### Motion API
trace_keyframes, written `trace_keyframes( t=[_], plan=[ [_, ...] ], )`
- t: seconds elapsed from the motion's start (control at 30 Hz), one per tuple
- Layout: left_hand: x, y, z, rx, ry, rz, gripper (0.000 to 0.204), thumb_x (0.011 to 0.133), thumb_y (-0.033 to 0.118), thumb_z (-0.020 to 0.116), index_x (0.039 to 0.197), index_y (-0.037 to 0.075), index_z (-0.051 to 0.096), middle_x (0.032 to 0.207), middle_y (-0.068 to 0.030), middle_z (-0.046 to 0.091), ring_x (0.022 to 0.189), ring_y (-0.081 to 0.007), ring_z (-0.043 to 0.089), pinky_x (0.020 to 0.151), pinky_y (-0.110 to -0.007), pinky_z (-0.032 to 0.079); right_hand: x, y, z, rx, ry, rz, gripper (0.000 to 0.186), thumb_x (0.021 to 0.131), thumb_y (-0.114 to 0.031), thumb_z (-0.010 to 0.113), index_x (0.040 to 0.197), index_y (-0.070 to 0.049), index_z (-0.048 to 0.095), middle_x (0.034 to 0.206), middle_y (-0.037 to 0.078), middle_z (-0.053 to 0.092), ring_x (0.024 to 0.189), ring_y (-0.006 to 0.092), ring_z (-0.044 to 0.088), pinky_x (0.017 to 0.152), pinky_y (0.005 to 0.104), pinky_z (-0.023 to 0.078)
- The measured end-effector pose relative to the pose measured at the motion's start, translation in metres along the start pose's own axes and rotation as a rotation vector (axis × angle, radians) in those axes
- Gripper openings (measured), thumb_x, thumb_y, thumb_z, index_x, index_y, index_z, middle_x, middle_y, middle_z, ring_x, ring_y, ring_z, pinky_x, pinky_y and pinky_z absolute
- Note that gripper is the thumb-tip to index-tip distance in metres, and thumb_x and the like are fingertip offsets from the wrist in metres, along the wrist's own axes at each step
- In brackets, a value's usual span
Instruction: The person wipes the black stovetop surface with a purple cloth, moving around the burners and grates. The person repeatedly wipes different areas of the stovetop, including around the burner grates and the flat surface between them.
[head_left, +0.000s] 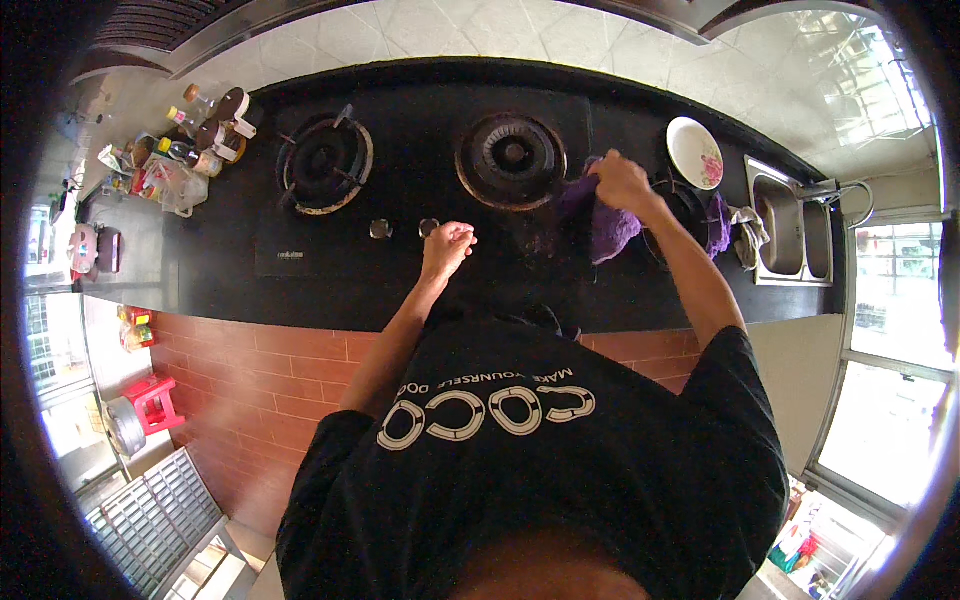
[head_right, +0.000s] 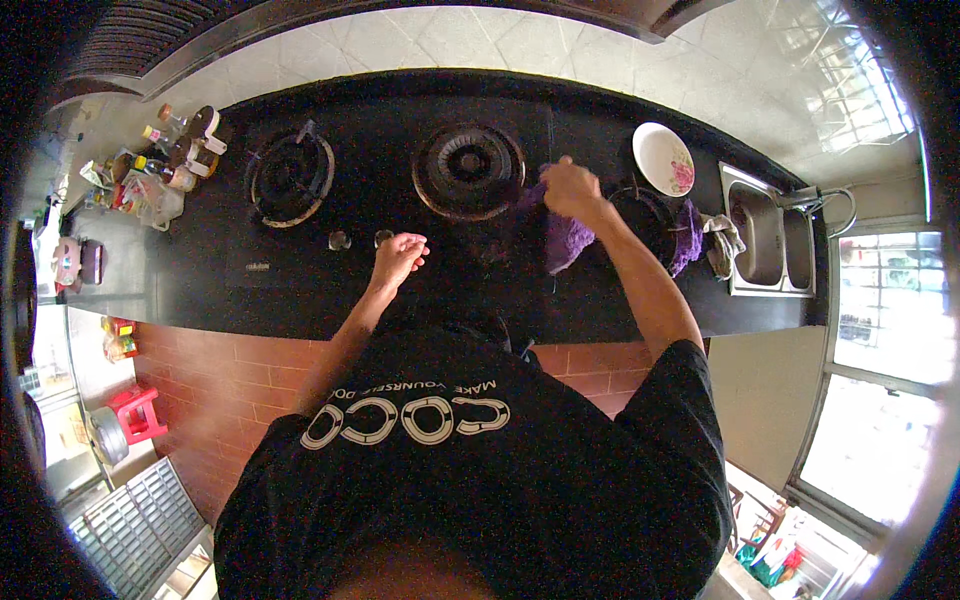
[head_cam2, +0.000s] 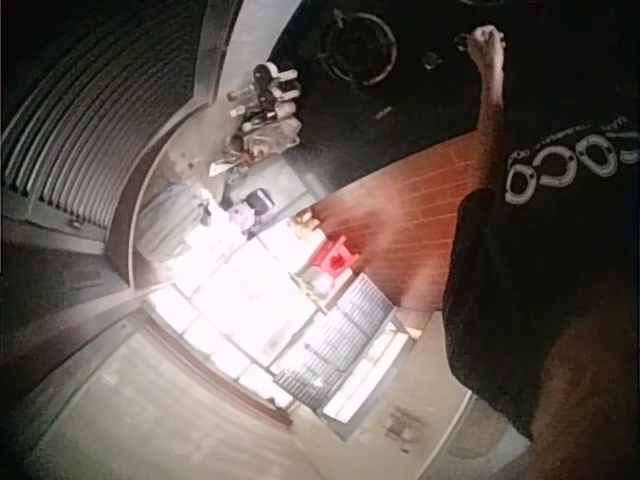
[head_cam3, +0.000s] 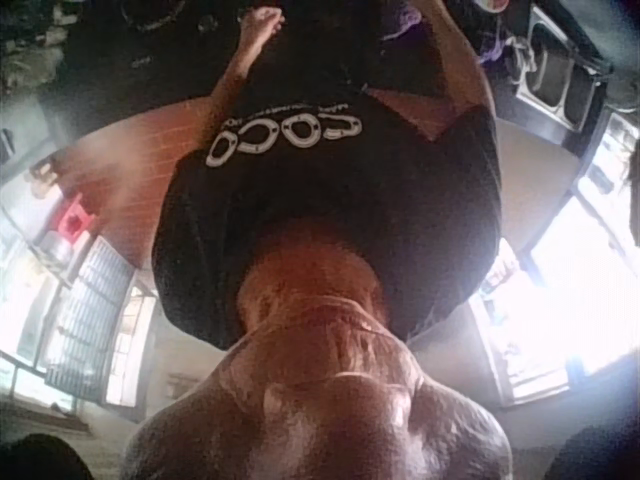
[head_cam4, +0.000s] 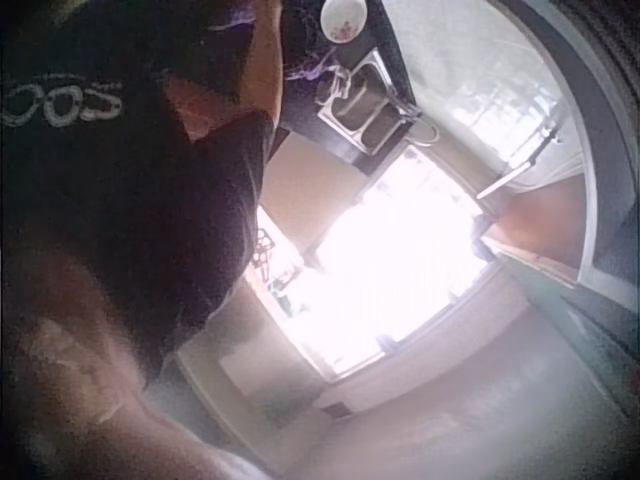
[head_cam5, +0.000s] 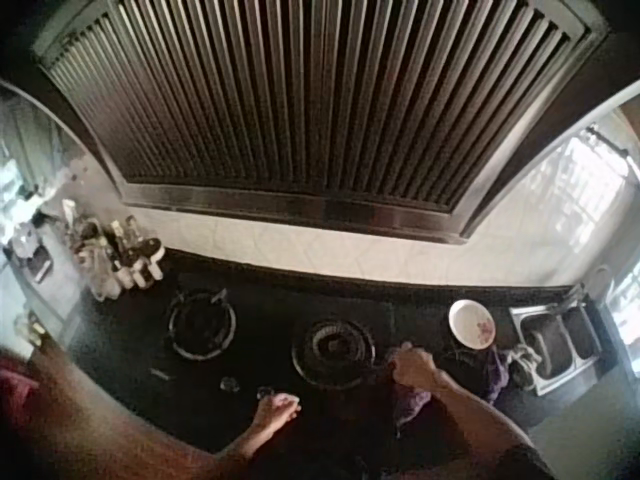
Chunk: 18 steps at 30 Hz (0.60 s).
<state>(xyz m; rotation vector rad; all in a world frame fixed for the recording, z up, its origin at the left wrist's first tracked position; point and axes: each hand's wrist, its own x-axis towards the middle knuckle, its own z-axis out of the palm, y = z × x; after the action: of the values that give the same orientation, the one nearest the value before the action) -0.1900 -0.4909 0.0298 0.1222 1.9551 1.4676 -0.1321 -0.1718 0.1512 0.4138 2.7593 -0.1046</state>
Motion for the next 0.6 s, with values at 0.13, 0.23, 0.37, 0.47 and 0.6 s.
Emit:
trace_keyframes(
  t=[0.13, 0.23, 0.37, 0.47, 0.6],
  plan=[
    [-0.003, 0.002, 0.001, -0.018, -0.034, 0.039, 0.020, 0.095, 0.016, 0.058, 0.108, 0.001, 0.063, 0.087, -0.0054, 0.069, 0.066, -0.0079, 0.061, 0.058, -0.022, 0.050, 0.028, 0.023, -0.050, 0.157, 0.275, -0.040, 0.034, 0.076, -0.009, 0.054, 0.104, -0.020, 0.071, 0.111, 0.019, 0.056, 0.104, 0.0394, 0.060, 0.088, 0.0479, 0.050],
    [-0.006, 0.001, 0.001, -0.074, -0.044, 0.013, 0.020, 0.095, 0.017, 0.059, 0.108, 0.002, 0.063, 0.087, -0.0050, 0.068, 0.066, -0.0076, 0.060, 0.058, -0.021, 0.049, 0.060, 0.009, -0.078, 0.233, 0.590, -0.269, 0.030, 0.078, -0.006, 0.053, 0.100, -0.016, 0.070, 0.108, 0.016, 0.053, 0.100, 0.0389, 0.059, 0.084, 0.0471, 0.050],
    [-0.014, -0.005, 0.000, -0.082, 0.016, -0.003, 0.019, 0.095, 0.016, 0.059, 0.108, 0.002, 0.063, 0.087, -0.0044, 0.068, 0.065, -0.0073, 0.060, 0.057, -0.021, 0.049, 0.124, -0.047, -0.079, 0.147, 0.505, -0.518, 0.039, 0.075, -0.002, 0.058, 0.110, -0.015, 0.068, 0.115, 0.012, 0.052, 0.109, 0.0313, 0.055, 0.090, 0.0407, 0.049],
    [-0.021, -0.010, 0.000, -0.071, 0.061, 0.011, 0.019, 0.095, 0.016, 0.059, 0.107, 0.002, 0.063, 0.087, -0.0052, 0.069, 0.064, -0.0073, 0.061, 0.055, -0.020, 0.048, 0.171, -0.090, -0.051, -0.090, 0.269, -0.727, 0.040, 0.079, -0.011, 0.063, 0.117, -0.022, 0.066, 0.119, 0.009, 0.051, 0.111, 0.0291, 0.055, 0.090, 0.0417, 0.050],
    [-0.022, -0.014, 0.001, -0.068, 0.075, -0.065, 0.020, 0.095, 0.016, 0.059, 0.109, 0.002, 0.063, 0.088, -0.0056, 0.069, 0.066, -0.0074, 0.061, 0.058, -0.021, 0.049, 0.210, -0.107, 0.001, -0.273, 0.088, -0.744, 0.043, 0.081, -0.014, 0.063, 0.122, -0.030, 0.064, 0.120, 0.006, 0.051, 0.111, 0.0281, 0.056, 0.084, 0.0435, 0.054]
  ],
)
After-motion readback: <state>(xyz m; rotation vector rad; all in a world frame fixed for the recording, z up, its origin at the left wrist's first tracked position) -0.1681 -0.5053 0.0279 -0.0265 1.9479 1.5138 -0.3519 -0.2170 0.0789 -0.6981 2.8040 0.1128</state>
